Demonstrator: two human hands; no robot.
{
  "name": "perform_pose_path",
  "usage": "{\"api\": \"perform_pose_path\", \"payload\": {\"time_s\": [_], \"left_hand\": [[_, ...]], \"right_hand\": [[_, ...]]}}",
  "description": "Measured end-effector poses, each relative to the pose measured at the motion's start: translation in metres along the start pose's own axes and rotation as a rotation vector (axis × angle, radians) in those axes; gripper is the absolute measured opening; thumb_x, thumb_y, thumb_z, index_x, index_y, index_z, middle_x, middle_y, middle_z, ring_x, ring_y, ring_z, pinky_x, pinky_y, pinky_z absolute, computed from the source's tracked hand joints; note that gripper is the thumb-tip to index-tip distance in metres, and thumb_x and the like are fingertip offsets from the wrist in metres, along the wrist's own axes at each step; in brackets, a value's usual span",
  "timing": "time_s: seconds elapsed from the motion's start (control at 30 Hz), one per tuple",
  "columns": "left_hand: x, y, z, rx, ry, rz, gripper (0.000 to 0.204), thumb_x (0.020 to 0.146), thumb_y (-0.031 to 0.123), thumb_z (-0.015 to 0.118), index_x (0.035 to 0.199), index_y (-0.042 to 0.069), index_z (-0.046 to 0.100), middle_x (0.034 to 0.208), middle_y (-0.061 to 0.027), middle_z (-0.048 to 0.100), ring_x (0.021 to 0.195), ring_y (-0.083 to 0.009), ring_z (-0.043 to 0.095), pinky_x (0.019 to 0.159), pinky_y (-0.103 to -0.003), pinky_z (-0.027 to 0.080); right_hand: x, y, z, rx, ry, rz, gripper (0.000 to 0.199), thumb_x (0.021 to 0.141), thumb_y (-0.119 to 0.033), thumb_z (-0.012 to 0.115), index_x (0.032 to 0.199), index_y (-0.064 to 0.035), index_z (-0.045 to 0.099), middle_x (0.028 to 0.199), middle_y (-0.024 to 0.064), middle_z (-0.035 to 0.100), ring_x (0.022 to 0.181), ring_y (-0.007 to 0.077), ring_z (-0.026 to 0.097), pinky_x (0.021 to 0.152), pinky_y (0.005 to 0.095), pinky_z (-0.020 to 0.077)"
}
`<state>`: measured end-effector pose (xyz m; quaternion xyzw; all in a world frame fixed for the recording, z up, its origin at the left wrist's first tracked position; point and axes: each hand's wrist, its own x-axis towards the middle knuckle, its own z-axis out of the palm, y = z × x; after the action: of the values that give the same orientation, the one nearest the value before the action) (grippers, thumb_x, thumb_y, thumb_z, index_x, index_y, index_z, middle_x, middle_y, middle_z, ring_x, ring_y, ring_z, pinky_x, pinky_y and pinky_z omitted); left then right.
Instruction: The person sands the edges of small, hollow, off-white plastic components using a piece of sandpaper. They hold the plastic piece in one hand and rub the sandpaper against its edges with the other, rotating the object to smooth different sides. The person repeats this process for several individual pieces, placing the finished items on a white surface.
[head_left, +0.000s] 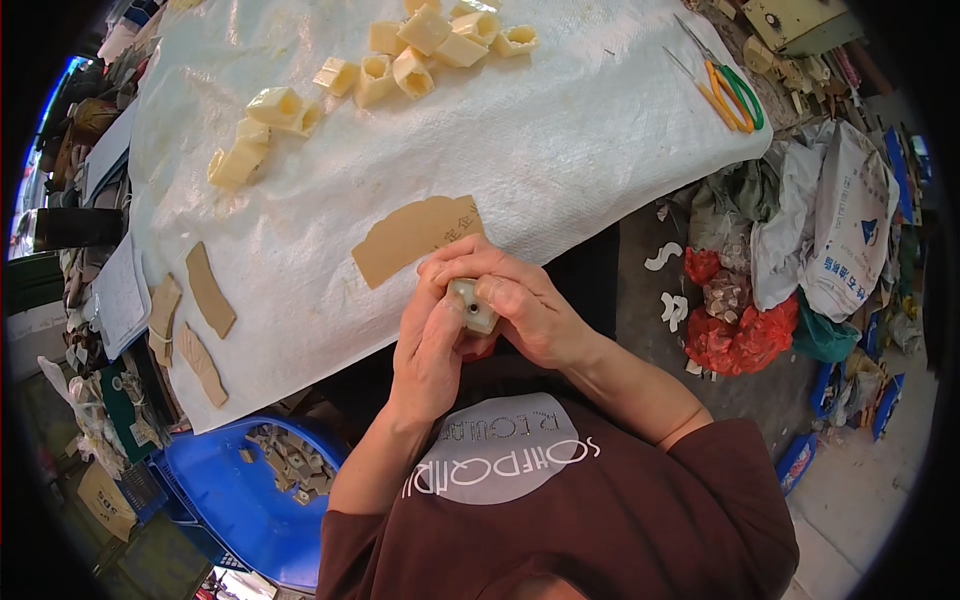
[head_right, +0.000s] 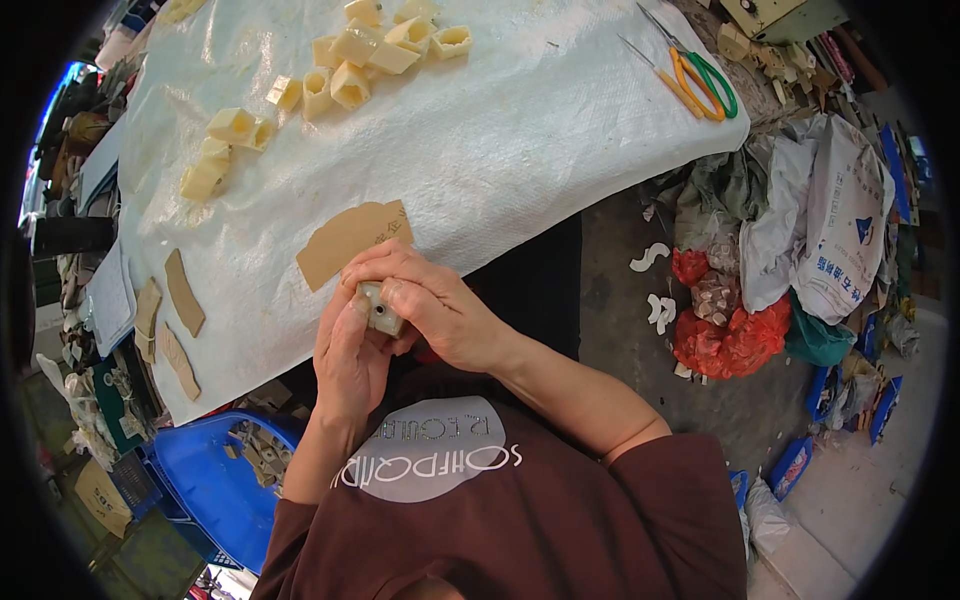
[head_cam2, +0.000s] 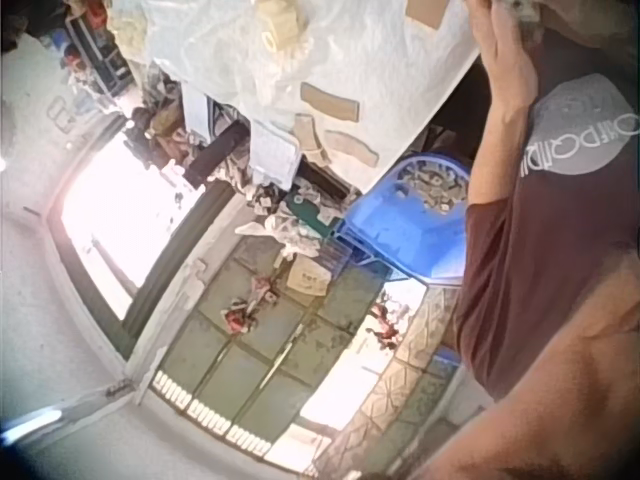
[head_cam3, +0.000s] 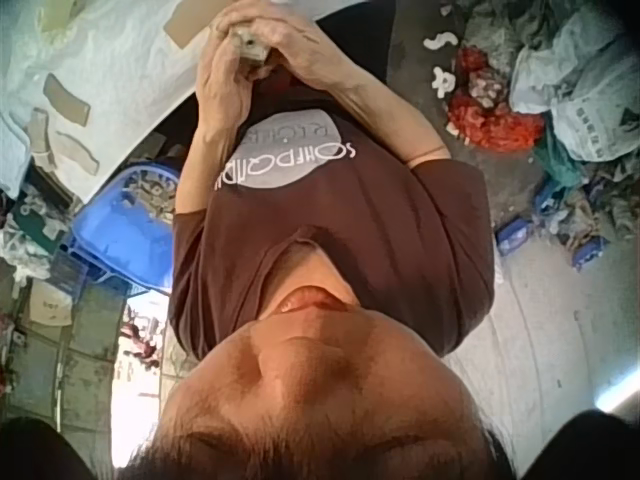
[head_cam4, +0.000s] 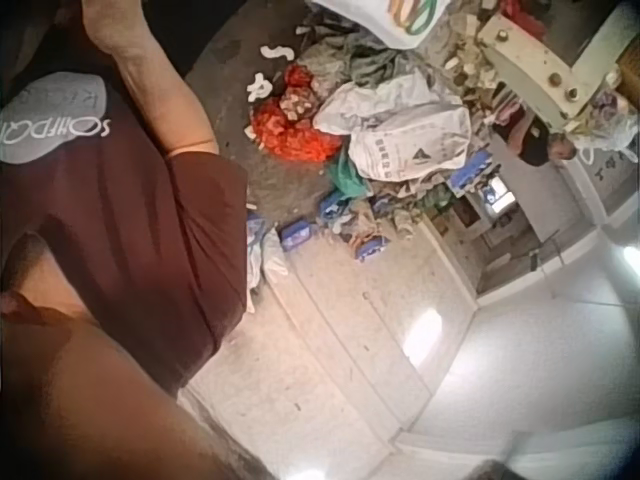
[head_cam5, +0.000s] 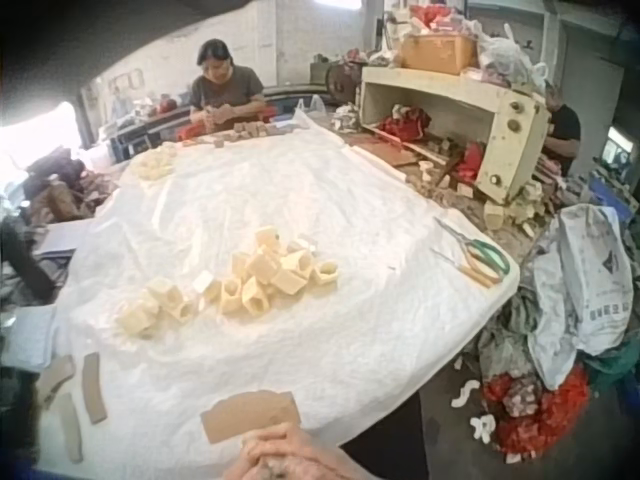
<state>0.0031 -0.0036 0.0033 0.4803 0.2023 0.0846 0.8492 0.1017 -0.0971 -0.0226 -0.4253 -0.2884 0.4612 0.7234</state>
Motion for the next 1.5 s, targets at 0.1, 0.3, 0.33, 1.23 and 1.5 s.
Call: {"api": "perform_pose_path", "payload": {"time_s": [0.1,0.3,0.33,1.23,1.5], "left_hand": [[0.001,0.004,0.002,-0.193,0.009,-0.043,0.05,0.091,0.039,0.04,0.124,0.002,0.039,0.097,-0.0062,0.052,0.077,-0.0147,0.05,0.057,-0.026,0.04],[-0.005,0.007,-0.023,-0.37,-0.083,0.008,0.052,0.091,0.045,0.039,0.117,0.001,0.042,0.094,-0.0088,0.052,0.071,-0.0164,0.05,0.054,-0.026,0.039],[-0.013,0.012,-0.027,-0.316,-0.008,0.024,0.049,0.092,0.044,0.038,0.116,0.001,0.043,0.092,-0.0082,0.052,0.07,-0.0155,0.05,0.054,-0.025,0.038],[-0.047,0.068,-0.134,1.574,0.815,0.765,0.041,0.072,-0.004,0.06,0.111,0.001,0.053,0.108,-0.0126,0.05,0.093,-0.0248,0.05,0.078,-0.032,0.041],[0.09,0.096,-0.14,1.525,0.8,0.747,0.043,0.064,0.0,0.069,0.104,0.004,0.056,0.107,-0.0136,0.054,0.103,-0.0277,0.05,0.086,-0.035,0.043]], "right_hand": [[0.004,0.001,-0.002,0.022,-0.035,0.039,0.039,0.094,-0.03,0.039,0.12,-0.0025,0.049,0.114,0.0078,0.049,0.088,0.0118,0.053,0.062,0.0205,0.0471],[0.012,-0.016,0.003,-0.359,0.124,-0.118,0.032,0.091,-0.022,0.051,0.115,-0.0014,0.05,0.102,0.0077,0.056,0.085,0.0156,0.055,0.07,0.0289,0.0468],[0.018,-0.017,-0.002,-0.516,0.103,-0.214,0.028,0.088,-0.018,0.055,0.11,-0.0016,0.052,0.1,0.0081,0.057,0.085,0.0181,0.055,0.07,0.0298,0.0467],[0.063,-0.024,0.013,-0.849,0.151,-0.419,0.013,0.078,0.002,0.06,0.089,0.0004,0.052,0.083,0.0082,0.061,0.071,0.0201,0.059,0.063,0.0306,0.0465],[0.063,-0.011,0.001,-0.42,0.233,-0.066,0.012,0.086,-0.005,0.057,0.094,-0.0004,0.051,0.081,0.0061,0.061,0.07,0.0064,0.055,0.062,0.0214,0.0446]]}}
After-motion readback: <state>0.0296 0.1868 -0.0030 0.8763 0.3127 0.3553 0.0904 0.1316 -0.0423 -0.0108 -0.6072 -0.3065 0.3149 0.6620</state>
